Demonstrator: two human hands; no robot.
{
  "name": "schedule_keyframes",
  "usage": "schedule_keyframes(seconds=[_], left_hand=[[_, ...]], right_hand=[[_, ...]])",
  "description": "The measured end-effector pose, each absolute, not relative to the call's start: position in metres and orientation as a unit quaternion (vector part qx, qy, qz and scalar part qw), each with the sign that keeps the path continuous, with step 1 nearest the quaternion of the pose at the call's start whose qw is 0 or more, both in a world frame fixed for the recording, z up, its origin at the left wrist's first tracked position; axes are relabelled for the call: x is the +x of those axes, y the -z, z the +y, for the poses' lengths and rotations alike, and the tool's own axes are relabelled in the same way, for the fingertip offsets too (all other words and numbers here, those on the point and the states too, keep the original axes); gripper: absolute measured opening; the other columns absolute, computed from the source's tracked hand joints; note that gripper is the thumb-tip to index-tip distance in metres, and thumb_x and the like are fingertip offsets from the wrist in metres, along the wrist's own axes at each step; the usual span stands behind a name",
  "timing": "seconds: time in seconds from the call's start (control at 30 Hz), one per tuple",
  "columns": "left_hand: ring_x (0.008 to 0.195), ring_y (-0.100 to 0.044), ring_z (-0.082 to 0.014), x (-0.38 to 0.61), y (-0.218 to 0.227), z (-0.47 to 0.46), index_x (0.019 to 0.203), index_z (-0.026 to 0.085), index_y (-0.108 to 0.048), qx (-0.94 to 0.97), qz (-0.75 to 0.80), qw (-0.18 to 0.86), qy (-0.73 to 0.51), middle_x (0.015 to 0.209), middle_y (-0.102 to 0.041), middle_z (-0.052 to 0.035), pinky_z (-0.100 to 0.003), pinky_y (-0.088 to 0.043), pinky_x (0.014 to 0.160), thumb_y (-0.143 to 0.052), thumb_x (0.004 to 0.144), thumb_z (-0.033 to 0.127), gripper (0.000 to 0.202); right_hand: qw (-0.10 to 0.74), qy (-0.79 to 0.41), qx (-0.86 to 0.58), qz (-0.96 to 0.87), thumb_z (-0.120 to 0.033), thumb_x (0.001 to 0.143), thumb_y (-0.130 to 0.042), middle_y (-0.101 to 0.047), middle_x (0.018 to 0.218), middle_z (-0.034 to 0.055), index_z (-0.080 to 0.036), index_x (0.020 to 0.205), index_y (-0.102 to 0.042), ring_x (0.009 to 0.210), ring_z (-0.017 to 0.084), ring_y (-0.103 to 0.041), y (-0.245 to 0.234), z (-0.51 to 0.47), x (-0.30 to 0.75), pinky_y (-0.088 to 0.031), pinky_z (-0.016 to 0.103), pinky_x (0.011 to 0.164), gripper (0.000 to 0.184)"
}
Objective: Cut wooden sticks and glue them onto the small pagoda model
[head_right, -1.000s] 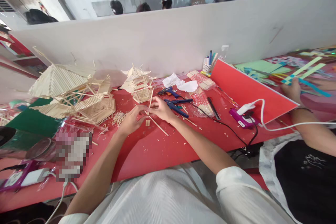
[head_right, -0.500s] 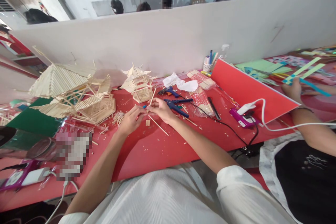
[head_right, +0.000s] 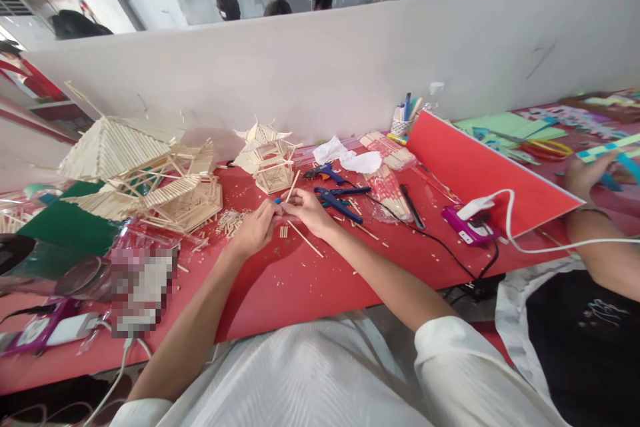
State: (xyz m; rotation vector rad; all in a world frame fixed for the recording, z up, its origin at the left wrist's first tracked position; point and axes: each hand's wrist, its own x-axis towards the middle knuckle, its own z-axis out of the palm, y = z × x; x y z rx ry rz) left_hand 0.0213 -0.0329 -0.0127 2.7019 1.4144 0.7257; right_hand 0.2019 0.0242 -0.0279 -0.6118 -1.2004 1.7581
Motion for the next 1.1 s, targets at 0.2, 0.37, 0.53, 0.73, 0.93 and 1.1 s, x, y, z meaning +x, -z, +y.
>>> schedule_keyframes(seconds=[0.2, 0.37, 0.53, 0.73, 0.93, 1.1], left_hand=[[0.085, -0.060, -0.0207, 0.019, -0.004, -0.037, 0.104, 0.019, -0.052, 0.844, 0.495, 0.034, -0.204, 0.101, -0.061, -0.0105, -0.033, -0.049, 0.078, -0.032, 0.103, 0.021, 0.021], [0.087, -0.065, -0.0242, 0.002, -0.042, -0.075, 0.100, 0.024, -0.058, 0.793, 0.597, 0.018, -0.123, 0.096, -0.068, -0.0088, -0.036, -0.049, 0.076, -0.029, 0.105, 0.030, 0.030], [0.103, -0.068, -0.0278, -0.056, -0.057, -0.148, 0.122, 0.024, -0.053, 0.652, 0.752, -0.050, -0.088, 0.104, -0.072, -0.0087, -0.037, -0.052, 0.081, -0.037, 0.093, 0.015, 0.034], [0.117, -0.066, -0.0291, -0.131, -0.034, -0.178, 0.132, 0.012, -0.047, 0.582, 0.811, -0.057, -0.019, 0.116, -0.072, -0.0163, -0.037, -0.054, 0.092, -0.040, 0.080, 0.005, 0.053], [0.120, -0.066, -0.0276, -0.141, -0.017, -0.167, 0.131, 0.012, -0.047, 0.569, 0.822, -0.025, 0.005, 0.122, -0.070, -0.0183, -0.036, -0.053, 0.096, -0.037, 0.080, 0.002, 0.053], [0.115, -0.069, -0.0266, -0.135, -0.021, -0.171, 0.127, 0.015, -0.045, 0.553, 0.833, 0.019, 0.018, 0.123, -0.070, -0.0149, -0.035, -0.054, 0.092, -0.038, 0.080, 0.001, 0.050]], right_hand=[[0.445, -0.684, -0.262, -0.515, -0.041, 0.067, -0.089, -0.068, 0.085, -0.0002, -0.022, 0.095, -0.064, 0.079, 0.018, -0.069, 0.027, 0.023, 0.202, -0.063, 0.037, 0.078, 0.042], [0.440, -0.646, -0.284, -0.556, -0.039, 0.068, -0.088, -0.068, 0.083, -0.0003, -0.022, 0.096, -0.063, 0.077, 0.018, -0.069, 0.027, 0.027, 0.205, -0.062, 0.036, 0.075, 0.041], [0.447, -0.616, -0.284, -0.583, -0.039, 0.070, -0.086, -0.067, 0.084, 0.0011, -0.022, 0.095, -0.063, 0.079, 0.019, -0.069, 0.033, 0.030, 0.204, -0.061, 0.037, 0.078, 0.038], [0.450, -0.617, -0.270, -0.587, -0.038, 0.071, -0.085, -0.065, 0.082, 0.0009, -0.023, 0.095, -0.062, 0.076, 0.019, -0.068, 0.032, 0.031, 0.204, -0.063, 0.037, 0.074, 0.036], [0.454, -0.625, -0.264, -0.577, -0.039, 0.072, -0.085, -0.066, 0.082, 0.0011, -0.023, 0.097, -0.062, 0.076, 0.019, -0.069, 0.028, 0.031, 0.208, -0.065, 0.039, 0.073, 0.037], [0.450, -0.605, -0.266, -0.601, -0.038, 0.074, -0.084, -0.067, 0.084, 0.0024, -0.023, 0.096, -0.063, 0.077, 0.020, -0.069, 0.027, 0.030, 0.208, -0.065, 0.040, 0.073, 0.035]])
